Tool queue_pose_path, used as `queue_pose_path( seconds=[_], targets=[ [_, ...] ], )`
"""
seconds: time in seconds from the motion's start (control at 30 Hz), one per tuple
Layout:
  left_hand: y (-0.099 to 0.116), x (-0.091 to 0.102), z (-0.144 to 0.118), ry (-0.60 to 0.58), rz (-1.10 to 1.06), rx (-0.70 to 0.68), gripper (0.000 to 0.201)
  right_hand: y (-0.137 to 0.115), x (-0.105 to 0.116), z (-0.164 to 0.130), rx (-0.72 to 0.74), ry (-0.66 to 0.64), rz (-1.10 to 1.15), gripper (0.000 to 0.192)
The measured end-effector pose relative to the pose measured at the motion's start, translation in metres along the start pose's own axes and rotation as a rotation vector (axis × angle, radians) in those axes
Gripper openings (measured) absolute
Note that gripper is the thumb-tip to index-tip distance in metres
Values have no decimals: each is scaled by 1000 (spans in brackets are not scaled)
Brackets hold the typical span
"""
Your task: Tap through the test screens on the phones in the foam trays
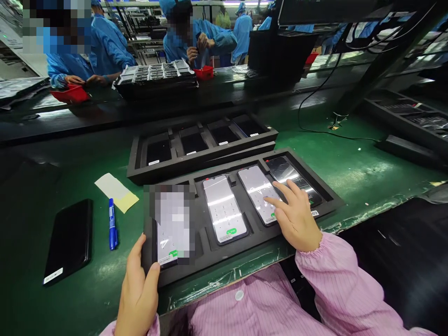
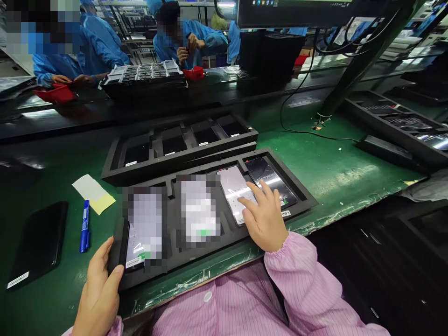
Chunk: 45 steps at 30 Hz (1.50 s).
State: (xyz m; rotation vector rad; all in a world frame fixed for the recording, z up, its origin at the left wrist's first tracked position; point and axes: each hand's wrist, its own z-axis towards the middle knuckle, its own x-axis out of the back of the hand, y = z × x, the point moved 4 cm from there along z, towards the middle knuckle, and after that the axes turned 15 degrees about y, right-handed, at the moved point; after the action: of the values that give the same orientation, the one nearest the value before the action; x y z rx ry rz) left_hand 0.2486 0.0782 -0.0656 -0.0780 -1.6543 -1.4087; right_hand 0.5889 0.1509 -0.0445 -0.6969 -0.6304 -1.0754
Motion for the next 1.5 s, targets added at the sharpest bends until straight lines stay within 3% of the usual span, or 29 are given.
queue_pose_path(
  seconds=[0.13, 0.33, 0.6, 0.93, 1.2, 1.33, 1.5],
  targets=[
    [0, 0, 0, 2, 0, 7, 58, -9, -1, 0, 3, -81, 3, 39],
    [-1, 1, 0, -2, 8, 13, 58, 10, 13, -1, -107, 148, 40, 41],
    [-4, 0, 1, 4, -3, 2, 58, 24, -8, 12, -97, -80, -146, 43],
    [1, 0, 1, 0, 19, 39, 57, 26, -9, 10, -116, -41, -116, 42],
    [-3, 1, 1, -3, 20, -1, 59, 26, 5, 3, -65, 119, 53, 40],
    [-1, 0, 1, 3, 21, 0, 59, 22, 8, -1, -46, 82, 79, 42],
    [0, 0, 1, 2, 25, -4, 58, 20, -4, 6, -96, -44, -90, 43]
  ],
)
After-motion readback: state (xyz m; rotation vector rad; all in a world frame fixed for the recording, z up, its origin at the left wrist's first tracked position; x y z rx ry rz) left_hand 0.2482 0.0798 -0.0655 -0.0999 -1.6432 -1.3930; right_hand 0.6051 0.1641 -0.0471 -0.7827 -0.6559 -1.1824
